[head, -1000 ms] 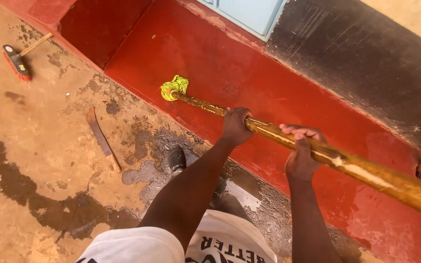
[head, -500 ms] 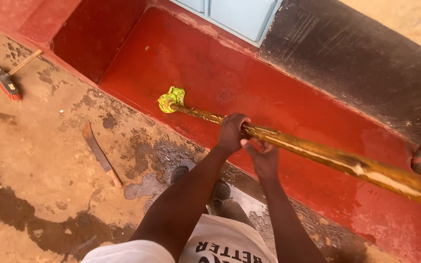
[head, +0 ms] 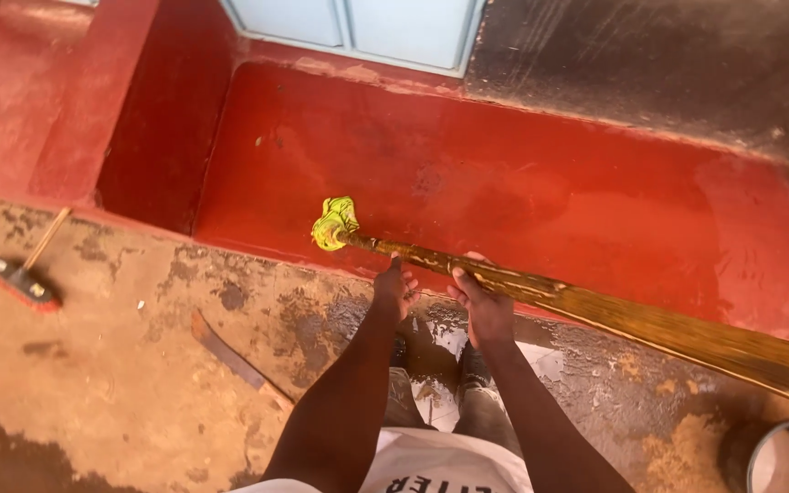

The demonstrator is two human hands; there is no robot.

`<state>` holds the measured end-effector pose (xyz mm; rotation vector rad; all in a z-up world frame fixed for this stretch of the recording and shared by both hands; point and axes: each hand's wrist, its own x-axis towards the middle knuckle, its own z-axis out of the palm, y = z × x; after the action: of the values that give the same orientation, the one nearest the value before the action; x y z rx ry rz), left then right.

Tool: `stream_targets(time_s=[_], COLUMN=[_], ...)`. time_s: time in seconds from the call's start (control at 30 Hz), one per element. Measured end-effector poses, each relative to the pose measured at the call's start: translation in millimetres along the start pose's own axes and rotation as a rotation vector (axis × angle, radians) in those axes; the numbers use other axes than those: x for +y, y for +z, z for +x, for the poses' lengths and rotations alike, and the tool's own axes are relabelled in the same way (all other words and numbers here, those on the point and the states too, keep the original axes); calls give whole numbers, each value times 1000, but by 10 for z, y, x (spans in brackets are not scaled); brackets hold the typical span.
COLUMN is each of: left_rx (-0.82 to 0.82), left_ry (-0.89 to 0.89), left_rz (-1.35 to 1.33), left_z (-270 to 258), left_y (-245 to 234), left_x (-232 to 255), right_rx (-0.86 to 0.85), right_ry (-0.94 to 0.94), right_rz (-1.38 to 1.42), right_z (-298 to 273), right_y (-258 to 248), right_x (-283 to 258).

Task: Mop the red-painted ledge and floor area using a rag on a stick, then rinse the rag in a bucket.

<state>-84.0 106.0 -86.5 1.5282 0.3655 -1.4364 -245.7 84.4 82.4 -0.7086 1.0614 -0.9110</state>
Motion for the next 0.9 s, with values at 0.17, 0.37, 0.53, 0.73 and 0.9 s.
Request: stream_targets(time_s=[0.17,0.37,0.53,0.73,0.9], left_rx=[-80,-319,-524,-476,-218], left_ry=[-162,-311,-280,-283,-184], left_rz=[-190,-302,-188,15,-137], left_z=[-258,-25,-578,-919,-770], left_y=[263,497,733,963,1212], left_x=[25,-327,-547,-766,-1036], right_rx=[34,201,207,443,230], right_ry=[-247,-197,-150,11,-170], right_rz=[51,-114,-62,86,198], right_z=[-245,-420,-234,-414,-607], right_y=[-191,-333,-744,-1048,-1673], right_x=[-169,-286,225,-75,-556])
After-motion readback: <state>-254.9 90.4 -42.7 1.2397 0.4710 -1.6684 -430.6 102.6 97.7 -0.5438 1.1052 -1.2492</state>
